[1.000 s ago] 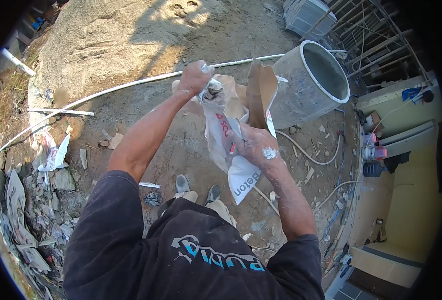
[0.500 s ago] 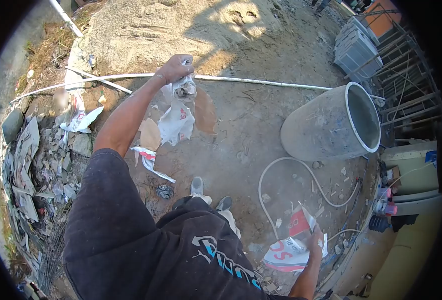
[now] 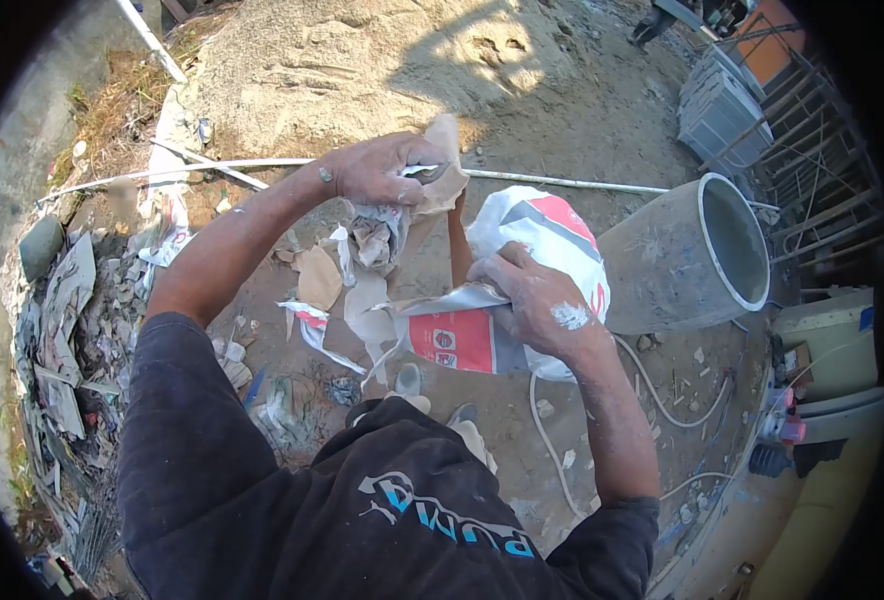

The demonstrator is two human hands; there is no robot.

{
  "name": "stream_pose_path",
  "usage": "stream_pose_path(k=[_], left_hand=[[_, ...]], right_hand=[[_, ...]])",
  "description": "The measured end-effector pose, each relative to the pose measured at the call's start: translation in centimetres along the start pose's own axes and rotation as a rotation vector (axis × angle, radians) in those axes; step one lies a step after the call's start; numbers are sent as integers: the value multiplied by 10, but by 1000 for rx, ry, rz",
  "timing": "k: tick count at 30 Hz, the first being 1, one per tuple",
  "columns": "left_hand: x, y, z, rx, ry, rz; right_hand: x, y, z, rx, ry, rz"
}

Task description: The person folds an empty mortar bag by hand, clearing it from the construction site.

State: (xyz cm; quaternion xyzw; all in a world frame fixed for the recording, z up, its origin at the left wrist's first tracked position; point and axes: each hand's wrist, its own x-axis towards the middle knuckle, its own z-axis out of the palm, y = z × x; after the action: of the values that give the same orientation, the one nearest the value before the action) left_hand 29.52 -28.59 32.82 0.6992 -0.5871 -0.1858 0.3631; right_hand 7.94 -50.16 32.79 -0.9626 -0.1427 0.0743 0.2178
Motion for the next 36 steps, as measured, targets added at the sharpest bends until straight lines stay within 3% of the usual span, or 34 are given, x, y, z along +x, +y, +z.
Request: stream_pose_path(k=[2,6,10,11,13,14,18,19,21,22,23,25,30,33,36], left_hand=[[0,16,8,-2,-75,77],[-2,42,19,-132,-74,199],[-13,23,11,-4,107,174],[-17,15,7,-21,211,147],[-23,-1,4,-148,415,-165],[-25,-14,0,34,499,-176],[-56,-87,3,201,682,-406],[-63,-98,15,256,688,-369],[-106,-145,-6,429,817,-579],[-144,-168,-26,409,985,-642],[-172,-159,-48,396,935,-814],[-196,-154,-53,417,929,-744],[-255,-203,-68,522,1067,-926],[-299,-206,-97,656,1073,-1220],[-334,-213,-103,749,1127,-1226]], right_hand=[[28,-17,-10,-23,59,83],[66,-9,10,-141,17,-26],[81,-10,30,-102,10,-148],[83,-4,41,-53,138,-253],[84,-2,53,-83,180,-230],[84,-1,58,-98,201,-220],[63,2,64,-159,136,-129],[55,7,65,-163,110,-119],[18,31,71,-92,-8,-177],[-16,61,79,-104,-83,-46],[-48,82,81,-114,-80,118],[-79,116,86,-181,-244,466],[-98,138,75,-327,-264,504],[-147,181,69,-413,-327,619],[-190,199,66,-335,-216,806]])
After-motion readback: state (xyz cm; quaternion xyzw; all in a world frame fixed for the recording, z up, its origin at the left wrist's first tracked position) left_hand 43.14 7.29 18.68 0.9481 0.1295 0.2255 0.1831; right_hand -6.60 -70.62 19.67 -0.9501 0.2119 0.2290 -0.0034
